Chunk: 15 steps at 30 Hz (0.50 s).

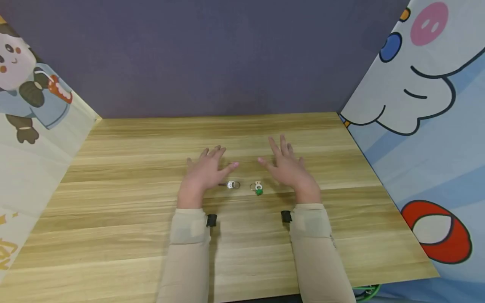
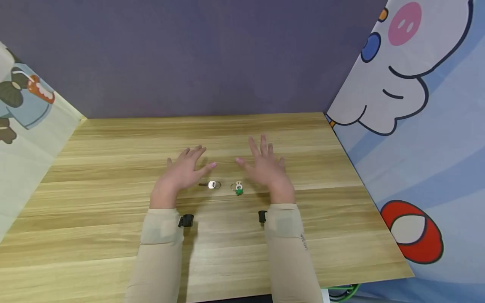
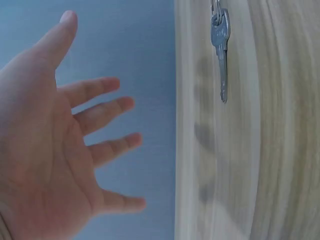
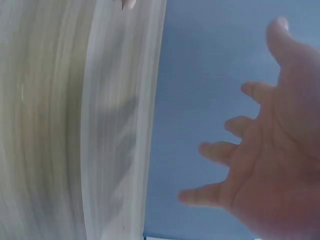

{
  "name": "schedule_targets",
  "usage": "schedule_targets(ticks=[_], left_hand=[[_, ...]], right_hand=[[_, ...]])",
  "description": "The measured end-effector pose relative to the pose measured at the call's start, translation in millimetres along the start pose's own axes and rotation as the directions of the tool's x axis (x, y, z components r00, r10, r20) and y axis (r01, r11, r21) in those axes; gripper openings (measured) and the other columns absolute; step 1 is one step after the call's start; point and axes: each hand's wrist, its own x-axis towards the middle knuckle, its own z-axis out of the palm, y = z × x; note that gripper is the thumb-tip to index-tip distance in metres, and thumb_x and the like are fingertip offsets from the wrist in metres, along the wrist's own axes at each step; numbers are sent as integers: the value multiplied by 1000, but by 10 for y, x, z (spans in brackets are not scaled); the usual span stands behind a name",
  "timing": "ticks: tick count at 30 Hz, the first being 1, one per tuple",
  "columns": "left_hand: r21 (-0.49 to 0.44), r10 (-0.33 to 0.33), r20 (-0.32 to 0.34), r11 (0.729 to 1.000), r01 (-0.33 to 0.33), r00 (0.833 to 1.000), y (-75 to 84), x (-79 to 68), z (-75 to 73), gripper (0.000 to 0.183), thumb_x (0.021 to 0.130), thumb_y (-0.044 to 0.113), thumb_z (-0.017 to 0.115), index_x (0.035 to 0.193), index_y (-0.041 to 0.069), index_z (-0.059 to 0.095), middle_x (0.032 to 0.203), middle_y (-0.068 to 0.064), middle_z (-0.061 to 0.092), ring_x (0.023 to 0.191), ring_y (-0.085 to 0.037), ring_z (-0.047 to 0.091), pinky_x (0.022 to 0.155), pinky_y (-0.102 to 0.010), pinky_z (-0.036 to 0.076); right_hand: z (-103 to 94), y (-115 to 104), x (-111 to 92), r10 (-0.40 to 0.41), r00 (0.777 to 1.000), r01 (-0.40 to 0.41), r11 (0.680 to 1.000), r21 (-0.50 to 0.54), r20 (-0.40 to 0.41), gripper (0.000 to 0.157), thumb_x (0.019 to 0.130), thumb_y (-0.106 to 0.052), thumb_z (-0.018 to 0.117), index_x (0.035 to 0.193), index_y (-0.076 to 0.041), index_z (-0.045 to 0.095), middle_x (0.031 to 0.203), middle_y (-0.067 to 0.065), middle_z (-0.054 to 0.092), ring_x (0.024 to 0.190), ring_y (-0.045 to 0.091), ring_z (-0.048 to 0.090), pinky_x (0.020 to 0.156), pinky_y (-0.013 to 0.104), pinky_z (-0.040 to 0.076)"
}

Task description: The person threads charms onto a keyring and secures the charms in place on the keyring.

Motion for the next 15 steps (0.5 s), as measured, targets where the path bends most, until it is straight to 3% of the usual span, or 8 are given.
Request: schedule_targets(ticks=[3,8,10,15], left_hand=[[-37,52,-19,998,-53,998,-7,12,-3,87,103,75,44,169,20,31,176,-7,30,163,-39,28,123,-80,18],[-101,107,-18,989,-108,994,-20,11,11,80,103,62,60,165,15,39,167,-13,46,154,-39,44,125,-63,36],[-130,121,4,984,-119,993,-29,13,30,76,101,52,69,162,14,44,162,-15,53,149,-39,51,122,-59,42],[-178,141,72,976,-127,987,-42,40,107,63,97,36,79,151,13,57,141,-16,68,128,-34,66,109,-53,54]], right_hand=[[34,-28,16,-9,1000,9,1000,11,27,91,104,-73,42,170,-37,-9,177,12,-21,163,53,4,123,81,12],[79,-75,14,-15,996,13,1000,14,93,94,103,-64,58,172,-33,4,177,27,11,158,55,26,121,75,29],[100,-98,15,-29,994,28,1000,9,108,92,102,-61,63,173,-29,13,173,28,21,156,54,33,121,73,33],[153,-143,1,-63,987,58,998,37,145,85,99,-54,71,168,-25,32,170,25,31,151,49,41,119,72,37]])
